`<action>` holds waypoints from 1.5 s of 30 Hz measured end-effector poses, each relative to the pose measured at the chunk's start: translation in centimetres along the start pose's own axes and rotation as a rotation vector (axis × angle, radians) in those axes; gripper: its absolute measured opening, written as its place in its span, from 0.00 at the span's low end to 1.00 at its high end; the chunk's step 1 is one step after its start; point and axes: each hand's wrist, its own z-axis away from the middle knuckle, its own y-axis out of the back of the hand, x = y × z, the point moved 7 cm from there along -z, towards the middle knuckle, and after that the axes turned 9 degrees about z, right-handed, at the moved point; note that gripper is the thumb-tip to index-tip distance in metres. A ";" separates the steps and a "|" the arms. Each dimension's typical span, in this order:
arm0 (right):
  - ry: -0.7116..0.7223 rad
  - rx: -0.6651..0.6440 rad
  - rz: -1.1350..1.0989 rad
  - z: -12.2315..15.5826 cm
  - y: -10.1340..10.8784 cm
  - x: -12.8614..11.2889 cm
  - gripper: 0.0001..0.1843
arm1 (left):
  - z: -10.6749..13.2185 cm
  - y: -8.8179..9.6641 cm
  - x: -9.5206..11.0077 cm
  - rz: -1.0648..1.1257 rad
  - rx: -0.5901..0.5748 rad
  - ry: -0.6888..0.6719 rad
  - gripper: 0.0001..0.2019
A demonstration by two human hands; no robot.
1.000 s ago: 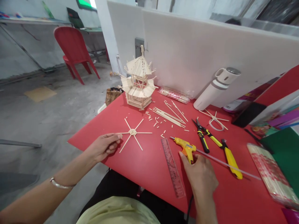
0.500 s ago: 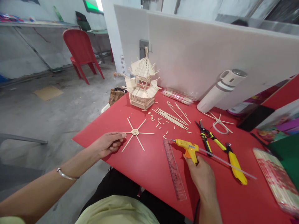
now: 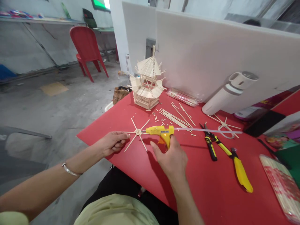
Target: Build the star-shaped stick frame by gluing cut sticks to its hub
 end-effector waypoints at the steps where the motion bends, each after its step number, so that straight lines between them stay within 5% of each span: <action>1: 0.022 0.052 0.099 -0.3 0.0 -0.8 0.33 | 0.0 0.0 0.0 0.000 0.007 0.006 0.09; 11: 0.341 0.349 0.373 -1.5 -0.9 -5.0 0.19 | -0.3 0.1 -0.2 0.044 0.028 0.046 0.07; 26: 0.463 0.329 0.428 -1.7 -1.4 -5.8 0.15 | -0.7 0.4 -0.5 0.002 0.020 0.056 0.10; 45: 0.509 0.377 0.444 -2.0 -1.2 -6.4 0.16 | -1.0 -0.3 0.3 -0.148 0.158 0.112 0.12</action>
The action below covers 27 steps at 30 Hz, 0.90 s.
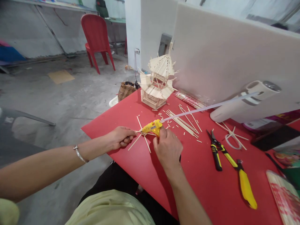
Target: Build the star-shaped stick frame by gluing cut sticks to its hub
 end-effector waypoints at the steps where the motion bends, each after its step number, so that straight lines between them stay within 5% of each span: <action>1: 0.004 -0.002 -0.001 0.0 0.0 0.0 0.16 | 0.0 0.0 0.0 -0.003 0.001 -0.001 0.12; 27: 0.011 -0.014 -0.010 0.3 0.1 0.0 0.16 | 0.1 0.0 0.0 -0.010 0.026 -0.005 0.12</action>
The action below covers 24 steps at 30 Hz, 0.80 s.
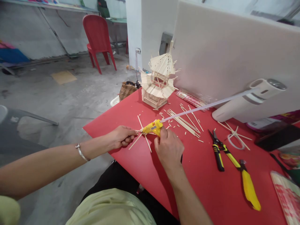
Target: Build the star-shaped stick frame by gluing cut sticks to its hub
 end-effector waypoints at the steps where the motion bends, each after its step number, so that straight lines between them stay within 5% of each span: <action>1: -0.001 -0.001 -0.002 0.0 0.0 0.0 0.16 | 0.0 0.0 0.0 0.000 0.003 -0.002 0.12; 12: -0.045 -0.047 -0.047 0.6 -0.7 0.6 0.16 | 0.1 -0.1 0.1 -0.021 0.030 -0.005 0.15; 19: -0.237 -0.146 -0.154 1.7 -2.4 2.1 0.24 | 0.1 -0.2 0.2 -0.053 0.067 -0.016 0.16; 24: -0.386 -0.199 -0.254 4.3 -1.6 4.5 0.32 | 0.2 -0.4 0.4 -0.072 0.090 -0.025 0.16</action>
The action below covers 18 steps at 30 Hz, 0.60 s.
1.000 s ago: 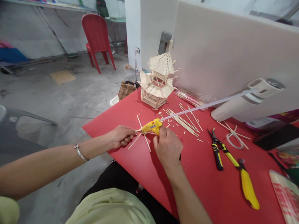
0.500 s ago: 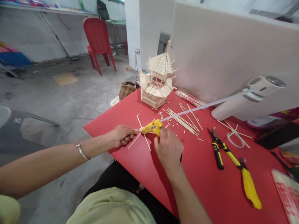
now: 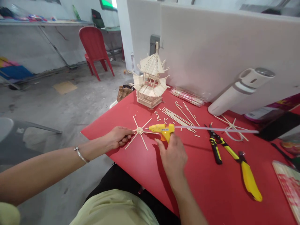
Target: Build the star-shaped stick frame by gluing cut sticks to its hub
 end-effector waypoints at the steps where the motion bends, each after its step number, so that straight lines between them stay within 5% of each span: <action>1: -0.046 -0.011 -0.032 0.6 0.3 1.0 0.32 | 0.0 0.0 0.0 -0.002 0.004 -0.002 0.15; 8: -0.447 -0.078 -0.171 5.9 -0.5 11.4 0.25 | -0.2 -0.2 0.1 -0.004 0.014 0.006 0.15; 11: -0.424 -0.178 -0.129 6.8 -1.6 14.5 0.25 | -0.3 -0.2 0.1 -0.017 0.024 0.010 0.16; 14: -0.321 -0.102 0.162 6.3 0.3 15.0 0.27 | -0.3 -0.2 0.1 -0.018 0.038 0.013 0.16; 16: -0.228 0.052 0.308 5.5 2.6 13.3 0.26 | -0.5 -0.1 0.0 -0.022 0.049 0.022 0.16; 18: -0.104 0.193 0.227 4.6 4.2 10.0 0.22 | -0.7 0.0 -0.2 -0.018 0.049 0.032 0.16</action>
